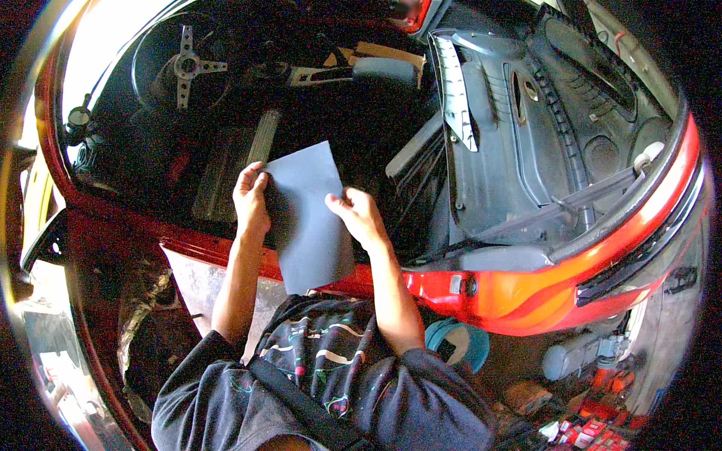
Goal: The person repeatedly tears sheets of sandpaper by hand into smaller pieces. They peel off the backing paper and place the torn pieces inside the open trunk of a red car.
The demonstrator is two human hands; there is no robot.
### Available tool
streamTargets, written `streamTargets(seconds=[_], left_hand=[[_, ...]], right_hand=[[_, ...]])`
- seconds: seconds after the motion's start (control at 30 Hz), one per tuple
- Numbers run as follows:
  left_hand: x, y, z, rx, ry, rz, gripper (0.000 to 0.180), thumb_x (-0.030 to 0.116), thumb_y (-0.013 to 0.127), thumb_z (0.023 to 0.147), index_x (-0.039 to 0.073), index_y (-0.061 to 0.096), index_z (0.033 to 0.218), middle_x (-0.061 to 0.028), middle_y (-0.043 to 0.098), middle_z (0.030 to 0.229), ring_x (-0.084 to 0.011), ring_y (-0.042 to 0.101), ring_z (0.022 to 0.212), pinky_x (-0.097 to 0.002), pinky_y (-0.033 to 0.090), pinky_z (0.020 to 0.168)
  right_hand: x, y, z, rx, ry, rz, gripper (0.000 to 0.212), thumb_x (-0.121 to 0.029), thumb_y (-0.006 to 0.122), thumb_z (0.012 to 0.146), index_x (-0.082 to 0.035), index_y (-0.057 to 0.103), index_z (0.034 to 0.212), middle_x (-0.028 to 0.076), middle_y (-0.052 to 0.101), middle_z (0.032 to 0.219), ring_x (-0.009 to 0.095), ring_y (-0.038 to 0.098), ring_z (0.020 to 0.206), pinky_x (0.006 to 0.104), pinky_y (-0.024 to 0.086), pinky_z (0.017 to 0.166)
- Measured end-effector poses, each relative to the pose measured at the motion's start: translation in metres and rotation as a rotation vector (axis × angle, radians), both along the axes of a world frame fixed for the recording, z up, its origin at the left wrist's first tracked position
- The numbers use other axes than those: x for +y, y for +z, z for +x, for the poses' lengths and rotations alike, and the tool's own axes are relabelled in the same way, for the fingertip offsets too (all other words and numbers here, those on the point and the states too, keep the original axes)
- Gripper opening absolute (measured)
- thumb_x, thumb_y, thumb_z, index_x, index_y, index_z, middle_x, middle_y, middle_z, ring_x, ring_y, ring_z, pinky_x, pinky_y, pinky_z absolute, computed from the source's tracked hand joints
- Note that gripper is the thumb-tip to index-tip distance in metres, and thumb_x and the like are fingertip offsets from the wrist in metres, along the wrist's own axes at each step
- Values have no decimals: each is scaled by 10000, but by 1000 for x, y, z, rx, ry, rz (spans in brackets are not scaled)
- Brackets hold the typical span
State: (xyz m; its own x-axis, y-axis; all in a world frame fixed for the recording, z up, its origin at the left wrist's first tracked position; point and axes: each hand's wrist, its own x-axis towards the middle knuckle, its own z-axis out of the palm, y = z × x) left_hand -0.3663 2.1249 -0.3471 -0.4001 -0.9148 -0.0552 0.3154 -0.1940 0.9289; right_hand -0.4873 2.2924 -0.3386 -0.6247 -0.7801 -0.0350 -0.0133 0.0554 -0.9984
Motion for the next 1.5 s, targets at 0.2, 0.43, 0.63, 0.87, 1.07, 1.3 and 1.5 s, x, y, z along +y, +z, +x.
streamTargets(seconds=[0.2, 0.43, 0.63, 0.87, 1.07, 1.3, 1.5], left_hand=[[-10, -30, 0, 67, 52, 6, 248, -57, 537, 810, 43, 574, 1033, -6, 578, 858, -62, 493, 755, -193, 399, 715], [-25, -50, -3, 23, 166, 126, 250, -56, 535, 810, 56, 590, 1026, -3, 571, 862, -83, 491, 751, -209, 403, 717], [-39, -67, -4, 57, 227, 95, 262, -57, 527, 812, 88, 599, 1018, -10, 571, 871, -108, 502, 748, -237, 428, 704], [-12, -18, 20, -815, 89, -1181, 740, 152, 752, 641, 49, 371, 1267, -185, 424, 1266, -276, 399, 1198, -444, 345, 957], [40, 16, 10, -1027, -907, -940, 704, 222, 774, 607, 44, 449, 1205, -181, 631, 889, -303, 621, 833, -367, 481, 760], [48, 16, 26, -295, -304, -202, 249, 65, 673, 759, -3, 585, 981, -43, 634, 887, -119, 564, 794, -266, 444, 758], [71, 41, 26, -74, -302, -288, 524, 81, 696, 749, 34, 451, 1211, -69, 595, 1015, -153, 554, 886, -283, 427, 823]], right_hand=[[-5, -20, -1, 315, -11, 259, 390, -278, 648, 791, 4, 461, 596, 40, 466, 547, 105, 386, 531, 308, 341, 487], [-5, -40, -5, 382, -44, 302, 411, -328, 675, 764, 0, 497, 594, 74, 462, 501, 120, 401, 485, 325, 342, 463], [3, -52, 7, 309, 11, 364, 383, -305, 682, 759, -12, 518, 576, 90, 452, 497, 109, 407, 486, 321, 350, 459], [13, -27, -8, 501, 273, 686, 156, -142, 631, 697, 5, 610, 652, 164, 590, 568, 241, 582, 484, 372, 454, 471], [-16, 10, -9, 658, 555, 198, 169, -78, 651, 686, 3, 632, 833, 162, 628, 703, 182, 629, 636, 288, 489, 587], [7, 11, -30, -382, 138, -201, 932, -431, 776, 631, 0, 299, 1306, 161, 525, 1155, 188, 522, 1013, 326, 421, 890], [10, 21, -18, 134, 43, -35, 270, -248, 656, 782, 19, 626, 777, 50, 614, 656, 83, 535, 635, 264, 433, 592]])
